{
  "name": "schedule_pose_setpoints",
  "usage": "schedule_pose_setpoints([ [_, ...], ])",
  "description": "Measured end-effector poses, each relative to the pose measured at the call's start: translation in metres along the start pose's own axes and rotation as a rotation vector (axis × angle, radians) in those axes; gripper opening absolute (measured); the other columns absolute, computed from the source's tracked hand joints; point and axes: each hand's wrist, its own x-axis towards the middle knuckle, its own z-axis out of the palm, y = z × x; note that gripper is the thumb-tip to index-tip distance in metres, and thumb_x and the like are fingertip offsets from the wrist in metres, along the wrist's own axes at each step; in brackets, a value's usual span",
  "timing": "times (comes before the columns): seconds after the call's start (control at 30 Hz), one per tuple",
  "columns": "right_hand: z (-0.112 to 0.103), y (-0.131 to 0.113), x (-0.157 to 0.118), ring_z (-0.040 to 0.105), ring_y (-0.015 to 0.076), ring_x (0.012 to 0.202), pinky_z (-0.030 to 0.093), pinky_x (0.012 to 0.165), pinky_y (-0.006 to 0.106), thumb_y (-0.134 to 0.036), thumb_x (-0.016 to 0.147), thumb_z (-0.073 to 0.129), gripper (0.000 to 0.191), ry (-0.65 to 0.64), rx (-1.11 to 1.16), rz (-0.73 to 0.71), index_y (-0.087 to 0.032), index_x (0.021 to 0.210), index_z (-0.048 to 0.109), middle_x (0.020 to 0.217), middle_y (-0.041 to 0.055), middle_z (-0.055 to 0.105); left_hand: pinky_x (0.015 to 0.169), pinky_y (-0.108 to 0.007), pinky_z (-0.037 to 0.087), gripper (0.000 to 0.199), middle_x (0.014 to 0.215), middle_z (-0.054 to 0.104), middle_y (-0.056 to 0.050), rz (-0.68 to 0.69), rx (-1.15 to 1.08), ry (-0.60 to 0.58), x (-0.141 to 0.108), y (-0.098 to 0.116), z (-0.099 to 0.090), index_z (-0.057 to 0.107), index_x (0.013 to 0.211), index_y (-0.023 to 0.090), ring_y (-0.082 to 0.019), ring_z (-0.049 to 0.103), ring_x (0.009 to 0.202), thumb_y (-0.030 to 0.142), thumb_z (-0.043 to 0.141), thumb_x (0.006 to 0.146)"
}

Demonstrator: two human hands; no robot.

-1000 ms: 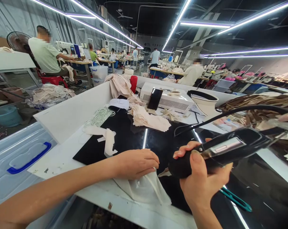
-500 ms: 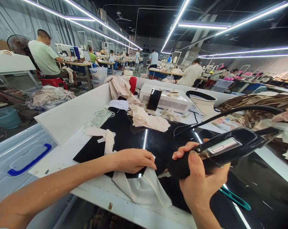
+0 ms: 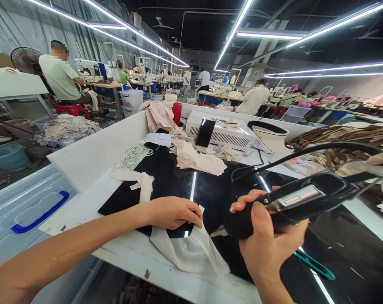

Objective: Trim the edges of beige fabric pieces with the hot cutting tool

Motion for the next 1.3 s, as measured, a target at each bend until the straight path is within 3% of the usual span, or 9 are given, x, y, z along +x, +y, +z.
schedule_pose_setpoints([
  [0.8, 0.021, 0.006, 0.009, 0.062, 0.0134, 0.055, 0.058, 0.051, 0.03, -0.023, 0.076, 0.083, 0.047, 0.037, 0.035, 0.014, -0.026, 0.114, 0.056, 0.077, -0.0064, 0.069, 0.106, -0.024, 0.05, 0.047, 0.138, 0.066, -0.006, -0.009, 0.084, -0.028, -0.009, 0.001, 0.008, 0.072, 0.126, 0.019, -0.019, 0.065, 0.124, -0.004, 0.046, 0.094],
  [1.3, 0.026, 0.014, 0.014, 0.061, 0.0126, 0.055, 0.057, 0.051, 0.029, -0.024, 0.078, 0.081, 0.045, 0.017, 0.046, -0.039, -0.026, 0.113, 0.053, 0.077, -0.0071, 0.067, 0.107, -0.027, 0.051, 0.047, 0.134, 0.067, -0.008, -0.009, 0.11, 0.039, -0.01, 0.0, 0.014, 0.074, 0.124, 0.021, -0.021, 0.063, 0.126, -0.003, 0.047, 0.095],
])
